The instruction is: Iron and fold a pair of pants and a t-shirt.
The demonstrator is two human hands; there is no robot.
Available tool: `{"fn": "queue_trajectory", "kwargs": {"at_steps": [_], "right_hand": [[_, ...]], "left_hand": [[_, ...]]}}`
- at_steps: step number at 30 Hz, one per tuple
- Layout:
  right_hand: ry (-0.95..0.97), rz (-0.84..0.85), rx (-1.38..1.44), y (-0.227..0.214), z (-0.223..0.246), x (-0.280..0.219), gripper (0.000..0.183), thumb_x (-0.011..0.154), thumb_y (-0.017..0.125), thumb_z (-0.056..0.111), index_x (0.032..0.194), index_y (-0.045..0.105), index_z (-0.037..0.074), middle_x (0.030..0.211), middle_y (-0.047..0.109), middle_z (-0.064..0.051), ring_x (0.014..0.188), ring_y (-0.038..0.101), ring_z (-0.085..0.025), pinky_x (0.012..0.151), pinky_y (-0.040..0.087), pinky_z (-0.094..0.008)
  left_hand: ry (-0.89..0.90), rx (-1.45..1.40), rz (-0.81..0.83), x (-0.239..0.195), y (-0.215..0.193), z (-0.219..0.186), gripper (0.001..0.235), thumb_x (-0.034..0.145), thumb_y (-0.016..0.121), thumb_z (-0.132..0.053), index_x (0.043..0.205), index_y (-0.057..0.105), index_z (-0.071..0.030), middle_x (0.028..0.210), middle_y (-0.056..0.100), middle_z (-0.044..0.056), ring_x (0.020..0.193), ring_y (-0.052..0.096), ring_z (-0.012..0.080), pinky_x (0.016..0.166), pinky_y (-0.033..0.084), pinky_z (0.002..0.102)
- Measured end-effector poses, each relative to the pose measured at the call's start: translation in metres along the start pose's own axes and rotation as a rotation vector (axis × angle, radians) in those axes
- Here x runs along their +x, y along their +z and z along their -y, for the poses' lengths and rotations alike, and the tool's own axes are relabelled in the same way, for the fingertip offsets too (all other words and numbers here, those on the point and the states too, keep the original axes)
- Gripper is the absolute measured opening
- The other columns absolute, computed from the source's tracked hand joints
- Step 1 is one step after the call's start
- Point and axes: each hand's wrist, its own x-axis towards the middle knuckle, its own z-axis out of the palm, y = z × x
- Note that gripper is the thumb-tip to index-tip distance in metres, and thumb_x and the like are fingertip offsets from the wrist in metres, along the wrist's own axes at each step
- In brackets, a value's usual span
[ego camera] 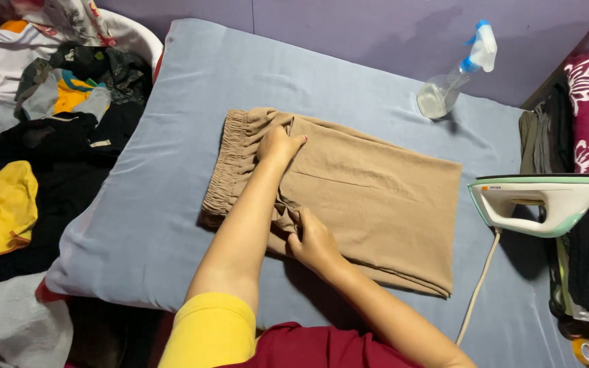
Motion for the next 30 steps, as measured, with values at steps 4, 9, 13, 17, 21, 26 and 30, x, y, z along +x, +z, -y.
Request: {"fn": "queue_trajectory", "kwargs": {"at_steps": [4, 9, 13, 17, 21, 26, 30], "right_hand": [[-0.163, -0.143, 0.02, -0.01, 0.002, 0.0, 0.038, 0.078, 0.068, 0.0, 0.114, 0.056, 0.001, 0.102, 0.058, -0.022, 0.094, 0.06, -0.044, 0.082, 0.052, -0.048], [-0.268, -0.204, 0.033, -0.03, 0.022, 0.002, 0.04, 0.075, 0.069, -0.001, 0.113, 0.057, 0.003, 0.096, 0.059, -0.019, 0.088, 0.059, -0.04, 0.078, 0.051, -0.045], [-0.53, -0.199, -0.107, -0.027, 0.039, 0.017, 0.049, 0.079, 0.063, -0.002, 0.127, 0.055, 0.003, 0.111, 0.064, -0.016, 0.095, 0.063, -0.036, 0.084, 0.054, -0.043], [-0.563, 0.025, -0.326, -0.007, 0.05, 0.014, 0.055, 0.089, 0.065, 0.014, 0.141, 0.052, 0.002, 0.121, 0.064, -0.018, 0.088, 0.064, -0.033, 0.076, 0.053, -0.043], [-0.413, 0.317, -0.51, -0.01, 0.057, 0.0, 0.066, 0.085, 0.057, 0.01, 0.149, 0.048, -0.001, 0.114, 0.063, -0.018, 0.087, 0.065, -0.033, 0.073, 0.053, -0.042], [-0.568, 0.11, -0.58, -0.001, 0.061, 0.001, 0.058, 0.086, 0.056, 0.016, 0.141, 0.054, -0.005, 0.112, 0.063, -0.014, 0.087, 0.061, -0.026, 0.07, 0.051, -0.036], [-0.546, 0.225, -0.71, 0.025, 0.061, 0.008, 0.047, 0.094, 0.055, 0.019, 0.135, 0.059, -0.005, 0.111, 0.062, -0.015, 0.095, 0.059, -0.027, 0.073, 0.05, -0.04]], "left_hand": [[0.15, -0.079, -0.096, 0.016, 0.015, 0.007, 0.048, 0.076, 0.08, -0.042, 0.102, 0.071, -0.003, 0.105, 0.075, 0.018, 0.097, 0.071, 0.0331, 0.083, 0.056, 0.045], [0.397, -0.341, -0.155, 0.024, -0.002, -0.005, 0.037, 0.074, 0.085, -0.032, 0.088, 0.066, -0.004, 0.089, 0.075, 0.016, 0.085, 0.073, 0.028, 0.077, 0.057, 0.04], [0.31, -0.309, -0.138, 0.01, -0.052, -0.019, 0.039, 0.076, 0.086, -0.03, 0.1, 0.067, -0.006, 0.093, 0.076, 0.012, 0.087, 0.073, 0.0263, 0.078, 0.056, 0.038], [0.228, -0.186, -0.111, 0.049, -0.048, 0.038, 0.041, 0.076, 0.086, -0.028, 0.106, 0.07, -0.005, 0.103, 0.077, 0.013, 0.097, 0.074, 0.0262, 0.085, 0.056, 0.038], [0.17, -0.07, -0.108, 0.042, -0.039, 0.058, 0.051, 0.072, 0.089, -0.027, 0.113, 0.067, -0.006, 0.114, 0.073, 0.012, 0.108, 0.069, 0.0269, 0.09, 0.054, 0.039], [0.271, 0.087, -0.23, 0.033, -0.026, 0.036, 0.054, 0.081, 0.081, -0.02, 0.126, 0.057, -0.002, 0.13, 0.062, 0.019, 0.11, 0.064, 0.039, 0.086, 0.053, 0.049], [0.25, 0.077, -0.261, 0.035, -0.023, 0.035, 0.042, 0.087, 0.073, -0.013, 0.126, 0.061, -0.007, 0.129, 0.066, 0.018, 0.115, 0.064, 0.0375, 0.091, 0.053, 0.048]]}}
